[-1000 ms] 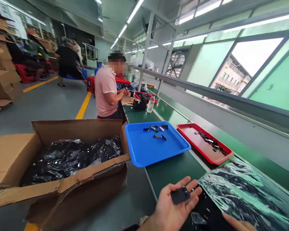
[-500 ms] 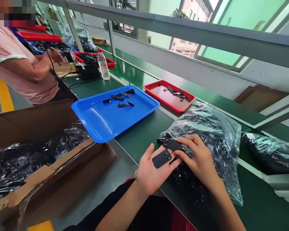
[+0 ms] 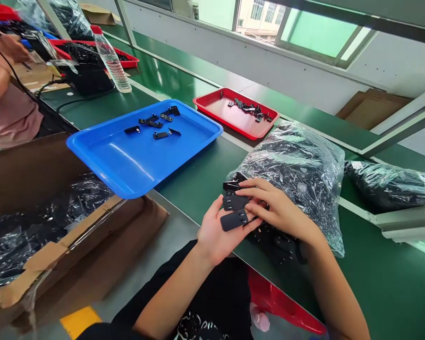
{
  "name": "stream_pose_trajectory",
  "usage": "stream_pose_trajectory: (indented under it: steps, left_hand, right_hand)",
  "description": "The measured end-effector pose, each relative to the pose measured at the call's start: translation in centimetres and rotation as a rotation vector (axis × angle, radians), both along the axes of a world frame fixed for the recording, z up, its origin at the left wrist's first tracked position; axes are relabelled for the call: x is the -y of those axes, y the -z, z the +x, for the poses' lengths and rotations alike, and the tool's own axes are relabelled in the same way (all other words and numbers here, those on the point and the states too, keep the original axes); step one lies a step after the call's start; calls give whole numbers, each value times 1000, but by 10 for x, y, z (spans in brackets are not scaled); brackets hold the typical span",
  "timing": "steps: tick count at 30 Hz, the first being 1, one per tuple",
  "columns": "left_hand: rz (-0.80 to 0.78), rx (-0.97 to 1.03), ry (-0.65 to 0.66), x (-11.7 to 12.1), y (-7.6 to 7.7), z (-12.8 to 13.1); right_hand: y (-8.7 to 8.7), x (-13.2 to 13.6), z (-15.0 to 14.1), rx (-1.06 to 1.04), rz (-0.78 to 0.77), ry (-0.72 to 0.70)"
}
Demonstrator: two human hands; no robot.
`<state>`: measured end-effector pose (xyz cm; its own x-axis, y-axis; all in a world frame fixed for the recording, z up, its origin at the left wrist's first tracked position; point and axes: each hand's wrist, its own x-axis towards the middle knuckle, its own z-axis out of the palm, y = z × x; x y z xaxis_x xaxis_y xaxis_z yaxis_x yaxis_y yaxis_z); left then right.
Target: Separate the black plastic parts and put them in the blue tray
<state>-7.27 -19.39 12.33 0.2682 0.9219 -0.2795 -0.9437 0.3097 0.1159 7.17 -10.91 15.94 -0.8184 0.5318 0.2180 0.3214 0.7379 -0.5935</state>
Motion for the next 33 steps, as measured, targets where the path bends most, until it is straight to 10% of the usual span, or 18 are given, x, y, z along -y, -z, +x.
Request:
stream_pose_trajectory:
  steps: [5,12,18,26,33]
  left_hand:
    - [14,-59,-43,-1,2,-1]
    - [-3,-102,-205,-7,1,-25]
    - [-108,-145,-359,-7,4,-43]
    - [-112,-28,-312,-6,8,-45]
    - [-130,96,-222,-9,16,-46]
  right_hand:
    - [2,1,1,33,-16,-29]
    - [-7,0,12,193,97,276]
    - [17,27,-21,600,213,3]
    - [80,42,-66,730,268,55]
    - [64,25,-52,633,119,-30]
